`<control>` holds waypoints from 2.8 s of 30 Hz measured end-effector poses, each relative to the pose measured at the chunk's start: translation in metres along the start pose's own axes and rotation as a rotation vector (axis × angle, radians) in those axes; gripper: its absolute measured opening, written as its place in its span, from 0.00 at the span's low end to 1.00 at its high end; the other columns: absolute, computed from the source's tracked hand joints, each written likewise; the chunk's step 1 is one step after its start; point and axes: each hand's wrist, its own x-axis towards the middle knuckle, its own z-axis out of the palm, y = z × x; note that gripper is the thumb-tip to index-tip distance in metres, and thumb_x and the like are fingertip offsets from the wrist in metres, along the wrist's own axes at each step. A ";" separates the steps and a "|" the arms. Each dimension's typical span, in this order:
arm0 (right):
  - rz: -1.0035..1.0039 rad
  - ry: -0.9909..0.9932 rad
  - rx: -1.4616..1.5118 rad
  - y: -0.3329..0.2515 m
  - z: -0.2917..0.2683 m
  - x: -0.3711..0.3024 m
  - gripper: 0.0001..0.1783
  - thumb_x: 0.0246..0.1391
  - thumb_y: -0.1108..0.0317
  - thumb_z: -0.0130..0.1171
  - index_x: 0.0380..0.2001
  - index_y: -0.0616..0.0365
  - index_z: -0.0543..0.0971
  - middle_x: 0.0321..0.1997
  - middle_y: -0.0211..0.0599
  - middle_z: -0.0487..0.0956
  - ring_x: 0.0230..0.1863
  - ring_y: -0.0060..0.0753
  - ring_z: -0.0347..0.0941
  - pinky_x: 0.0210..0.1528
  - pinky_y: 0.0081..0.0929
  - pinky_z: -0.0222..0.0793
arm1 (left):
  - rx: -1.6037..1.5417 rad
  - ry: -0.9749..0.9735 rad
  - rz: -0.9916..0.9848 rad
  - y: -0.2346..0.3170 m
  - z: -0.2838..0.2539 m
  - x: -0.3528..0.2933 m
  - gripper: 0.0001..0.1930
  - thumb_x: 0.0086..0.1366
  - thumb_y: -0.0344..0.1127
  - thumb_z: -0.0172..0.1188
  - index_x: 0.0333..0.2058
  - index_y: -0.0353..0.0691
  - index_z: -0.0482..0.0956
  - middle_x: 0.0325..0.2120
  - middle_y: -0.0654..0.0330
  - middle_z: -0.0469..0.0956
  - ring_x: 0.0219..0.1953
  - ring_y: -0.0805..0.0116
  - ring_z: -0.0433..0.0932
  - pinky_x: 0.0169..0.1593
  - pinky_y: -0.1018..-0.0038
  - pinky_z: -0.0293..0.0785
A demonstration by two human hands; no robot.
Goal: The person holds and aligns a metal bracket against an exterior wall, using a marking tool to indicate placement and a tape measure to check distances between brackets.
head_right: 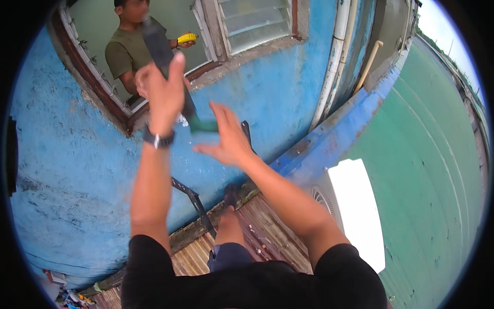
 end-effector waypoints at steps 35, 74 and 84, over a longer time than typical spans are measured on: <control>1.030 0.088 0.665 -0.119 -0.201 -0.432 0.24 0.50 0.75 0.63 0.52 0.65 0.75 0.25 0.29 0.74 0.24 0.23 0.71 0.27 0.22 0.67 | -0.884 -0.361 -1.026 -0.041 0.053 -0.361 0.15 0.76 0.35 0.54 0.57 0.39 0.70 0.47 0.55 0.80 0.43 0.68 0.76 0.48 0.73 0.74; 0.938 0.025 0.129 0.315 0.044 -0.334 0.10 0.54 0.68 0.64 0.37 0.61 0.78 0.24 0.43 0.74 0.27 0.27 0.67 0.34 0.31 0.69 | -0.581 -0.035 -1.410 -0.388 0.283 -0.399 0.21 0.73 0.56 0.53 0.42 0.41 0.71 0.28 0.63 0.71 0.30 0.68 0.73 0.34 0.67 0.74; 0.865 -0.079 0.070 0.423 0.105 -0.279 0.12 0.52 0.70 0.62 0.41 0.57 0.77 0.24 0.51 0.79 0.26 0.58 0.78 0.30 0.39 0.71 | -0.585 0.097 -1.480 -0.520 0.325 -0.374 0.20 0.71 0.56 0.56 0.38 0.43 0.70 0.25 0.65 0.67 0.25 0.70 0.69 0.29 0.69 0.67</control>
